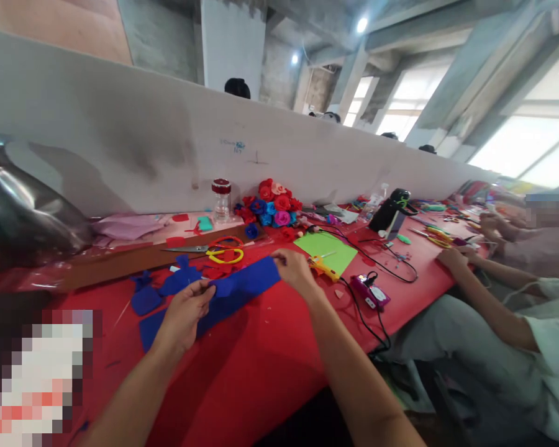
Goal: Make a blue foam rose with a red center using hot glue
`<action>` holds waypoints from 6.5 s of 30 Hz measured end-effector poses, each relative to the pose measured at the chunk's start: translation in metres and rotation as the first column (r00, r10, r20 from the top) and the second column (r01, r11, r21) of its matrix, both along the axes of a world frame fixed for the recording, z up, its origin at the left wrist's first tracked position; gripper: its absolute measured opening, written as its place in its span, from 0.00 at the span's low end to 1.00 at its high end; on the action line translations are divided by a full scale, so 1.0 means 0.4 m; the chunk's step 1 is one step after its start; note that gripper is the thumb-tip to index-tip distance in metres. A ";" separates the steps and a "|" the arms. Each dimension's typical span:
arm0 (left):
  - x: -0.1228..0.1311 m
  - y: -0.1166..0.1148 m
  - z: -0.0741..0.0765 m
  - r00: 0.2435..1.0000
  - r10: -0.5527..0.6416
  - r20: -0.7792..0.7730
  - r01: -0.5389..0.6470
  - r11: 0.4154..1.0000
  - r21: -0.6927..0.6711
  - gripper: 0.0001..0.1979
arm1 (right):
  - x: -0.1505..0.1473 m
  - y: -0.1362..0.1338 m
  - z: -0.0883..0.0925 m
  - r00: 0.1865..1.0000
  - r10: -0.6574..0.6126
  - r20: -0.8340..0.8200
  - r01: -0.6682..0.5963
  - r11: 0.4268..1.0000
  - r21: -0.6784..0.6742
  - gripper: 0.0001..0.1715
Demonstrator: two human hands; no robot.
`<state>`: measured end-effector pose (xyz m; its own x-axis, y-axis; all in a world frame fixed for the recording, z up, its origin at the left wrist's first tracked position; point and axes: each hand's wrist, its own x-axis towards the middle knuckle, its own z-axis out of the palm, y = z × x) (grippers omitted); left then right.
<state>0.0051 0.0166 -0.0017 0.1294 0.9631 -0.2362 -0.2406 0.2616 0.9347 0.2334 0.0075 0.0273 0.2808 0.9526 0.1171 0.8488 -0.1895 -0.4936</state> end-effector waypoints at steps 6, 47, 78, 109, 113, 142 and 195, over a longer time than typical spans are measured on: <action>-0.001 0.001 0.001 0.991 -0.026 -0.134 0.026 1.000 0.001 0.17 | 0.254 -0.047 0.029 0.928 -0.300 0.222 0.351 0.904 -0.244 0.20; -0.004 0.012 -0.034 0.631 -0.365 -0.684 0.505 0.863 0.005 0.03 | -0.051 -0.316 -0.044 0.756 0.006 -0.654 -0.146 0.976 -0.160 0.20; 0.003 0.001 -0.004 0.471 -0.358 -0.806 0.549 0.834 -0.049 0.06 | -0.103 -0.315 -0.069 0.968 0.210 -0.140 -0.237 0.947 -0.217 0.20; 0.002 0.002 -0.006 0.403 -0.368 -0.838 0.599 0.798 -0.063 0.07 | -0.080 -0.302 -0.064 0.988 0.155 -0.017 -0.154 0.953 -0.260 0.22; 0.002 0.001 0.001 0.375 -0.363 -0.853 0.605 0.793 -0.072 0.07 | -0.076 -0.304 -0.066 0.986 0.163 0.020 -0.153 0.956 -0.251 0.21; 0.001 0.005 -0.009 0.343 -0.355 -0.870 0.652 0.757 -0.052 0.09 | -0.101 -0.313 -0.064 0.971 0.235 0.034 -0.219 0.941 -0.257 0.20; 0.001 0.007 -0.014 0.340 -0.363 -0.867 0.665 0.745 -0.052 0.10 | -0.081 -0.310 -0.059 0.982 0.172 0.083 -0.151 0.966 -0.208 0.22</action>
<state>0.0054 0.0192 -0.0071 0.5272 0.8027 -0.2789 0.7139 -0.2404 0.6577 0.2010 -0.1164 0.0038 0.1178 0.9912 -0.0609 0.9191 -0.1320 -0.3712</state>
